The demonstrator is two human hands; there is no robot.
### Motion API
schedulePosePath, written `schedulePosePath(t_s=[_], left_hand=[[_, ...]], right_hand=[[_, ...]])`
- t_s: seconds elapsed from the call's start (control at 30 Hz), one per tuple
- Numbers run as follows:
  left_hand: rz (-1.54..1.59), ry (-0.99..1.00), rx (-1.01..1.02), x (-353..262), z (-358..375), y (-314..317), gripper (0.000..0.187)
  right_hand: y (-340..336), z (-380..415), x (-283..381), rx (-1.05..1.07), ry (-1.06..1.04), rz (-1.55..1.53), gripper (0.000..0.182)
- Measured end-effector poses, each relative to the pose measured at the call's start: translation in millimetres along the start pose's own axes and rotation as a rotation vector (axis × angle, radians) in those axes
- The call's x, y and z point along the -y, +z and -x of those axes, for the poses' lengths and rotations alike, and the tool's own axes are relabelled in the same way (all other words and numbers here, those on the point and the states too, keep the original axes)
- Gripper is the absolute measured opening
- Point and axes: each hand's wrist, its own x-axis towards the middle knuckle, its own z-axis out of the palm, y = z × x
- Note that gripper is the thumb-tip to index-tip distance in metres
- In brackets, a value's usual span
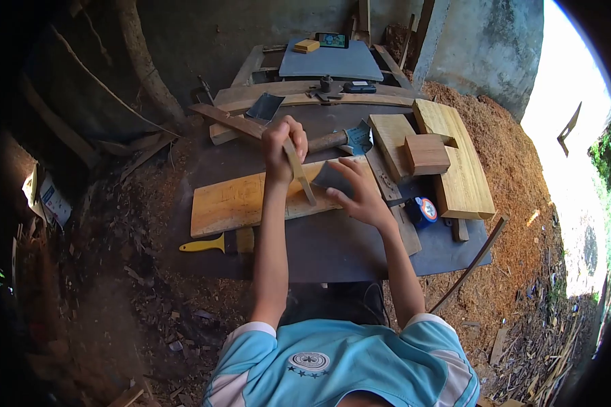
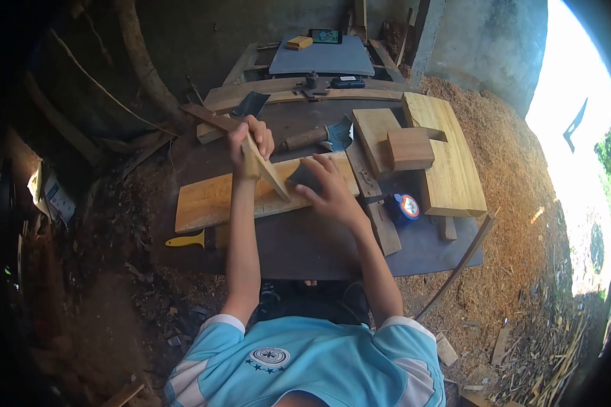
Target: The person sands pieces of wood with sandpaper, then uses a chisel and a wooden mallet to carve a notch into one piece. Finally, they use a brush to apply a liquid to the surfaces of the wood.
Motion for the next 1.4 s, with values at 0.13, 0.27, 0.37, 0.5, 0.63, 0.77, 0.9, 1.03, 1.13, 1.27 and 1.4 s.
schedulePosePath(t_s=[0.13, 0.27, 0.37, 0.5, 0.63, 0.77, 0.9, 1.03, 1.13, 1.27, 1.4], left_hand=[[-0.827, 0.27, 0.008, -18, 2, 36, 0.032], [-0.936, 0.252, 0.062, -21, 6, 46, 0.03], [-0.896, 0.284, 0.086, -19, 5, 46, 0.031], [-0.756, 0.338, 0.116, -7, 7, 39, 0.034], [-0.393, 0.127, 0.263, 1, 1, 27, 0.038], [-0.1, -0.061, 0.17, 3, -19, 10, 0.041], [-0.13, -0.023, 0.178, -4, -13, 11, 0.04], [-0.085, -0.054, 0.189, 2, -19, 1, 0.04], [-0.098, -0.083, 0.208, -2, -15, -3, 0.04], [-0.208, -0.071, 0.121, -4, -15, 0, 0.04], [-0.609, 0.034, -0.179, -8, -10, 9, 0.047]], right_hand=[[-67, -21, 81, 0.046, 0.109, -0.511, 0.032], [-61, -29, 77, 0.046, -0.002, -0.077, 0.034], [-62, -27, 72, 0.051, -0.052, -0.01, 0.034], [-70, -21, 88, 0.104, -0.147, 0.195, 0.032], [-78, -17, 86, 0.281, -0.349, 0.204, 0.029], [-96, 3, 120, 0.34, -0.516, 0.147, 0.021], [-115, -16, 93, 0.063, -0.124, -0.041, 0.022], [-92, -6, 60, 0.134, 0.023, -0.146, 0.021], [-96, 9, 40, 0.166, 0.141, -0.305, 0.029], [-81, 28, 20, -0.009, -0.114, -1.543, 0.05], [-40, 16, 8, 0.161, 0.086, -0.104, 0.067]])
